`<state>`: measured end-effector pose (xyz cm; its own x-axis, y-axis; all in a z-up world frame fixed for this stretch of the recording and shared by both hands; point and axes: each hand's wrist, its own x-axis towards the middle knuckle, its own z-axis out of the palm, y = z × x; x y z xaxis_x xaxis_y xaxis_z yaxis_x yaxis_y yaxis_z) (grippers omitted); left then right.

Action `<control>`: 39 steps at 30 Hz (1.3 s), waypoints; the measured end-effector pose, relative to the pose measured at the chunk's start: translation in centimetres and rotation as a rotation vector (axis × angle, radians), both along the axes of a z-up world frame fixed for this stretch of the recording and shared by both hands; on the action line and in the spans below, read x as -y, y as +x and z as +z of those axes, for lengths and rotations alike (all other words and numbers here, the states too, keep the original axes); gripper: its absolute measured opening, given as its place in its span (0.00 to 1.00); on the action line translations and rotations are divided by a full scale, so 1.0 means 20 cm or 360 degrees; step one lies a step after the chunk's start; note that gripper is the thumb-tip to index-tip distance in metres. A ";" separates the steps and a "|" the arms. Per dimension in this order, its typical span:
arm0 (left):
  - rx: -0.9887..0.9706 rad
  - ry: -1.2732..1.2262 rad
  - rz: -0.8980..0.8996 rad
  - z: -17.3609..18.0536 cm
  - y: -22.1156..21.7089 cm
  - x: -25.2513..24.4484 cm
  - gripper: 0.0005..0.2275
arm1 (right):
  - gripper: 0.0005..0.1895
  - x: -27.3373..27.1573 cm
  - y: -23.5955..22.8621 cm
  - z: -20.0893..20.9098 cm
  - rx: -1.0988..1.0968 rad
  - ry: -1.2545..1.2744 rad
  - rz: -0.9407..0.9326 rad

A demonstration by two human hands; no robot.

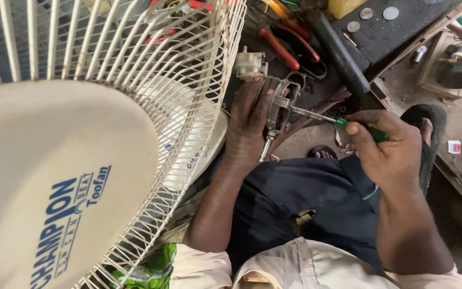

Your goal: The person holds a small electrical component, likely a fan motor, in their left hand and uses a screwdriver in their right hand to adjust internal parts. The person repeatedly rotates the component and manipulates the screwdriver while seated in a workshop.

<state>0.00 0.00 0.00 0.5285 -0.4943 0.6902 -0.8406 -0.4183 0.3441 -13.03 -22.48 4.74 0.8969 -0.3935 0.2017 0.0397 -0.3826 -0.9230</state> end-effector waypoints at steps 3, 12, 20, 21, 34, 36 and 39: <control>0.0017 0.0009 0.0000 -0.01 -0.01 0.00 0.50 | 0.13 0.01 0.00 0.03 0.0183 -0.0236 0.0109; -0.0047 0.0013 -0.0062 0.00 0.00 -0.01 0.49 | 0.11 0.16 0.09 0.08 0.0891 -0.1931 0.0157; -0.0061 -0.0017 -0.0086 0.00 0.00 0.00 0.51 | 0.15 0.16 0.08 0.09 -0.0422 -0.0595 0.0314; -0.0073 -0.0011 -0.0085 0.00 -0.01 -0.01 0.51 | 0.17 0.16 0.08 0.10 -0.0262 -0.0753 0.0322; -0.0115 0.0029 -0.0102 -0.04 0.01 -0.02 0.53 | 0.15 0.16 0.10 0.08 0.0040 -0.1282 0.0350; -0.0073 0.0017 -0.0042 -0.05 0.01 0.00 0.48 | 0.14 0.14 0.09 0.10 -0.0006 -0.1175 0.0357; -0.0052 -0.0029 -0.0073 -0.03 0.00 -0.02 0.44 | 0.14 0.09 0.06 0.11 0.0020 -0.1146 0.0324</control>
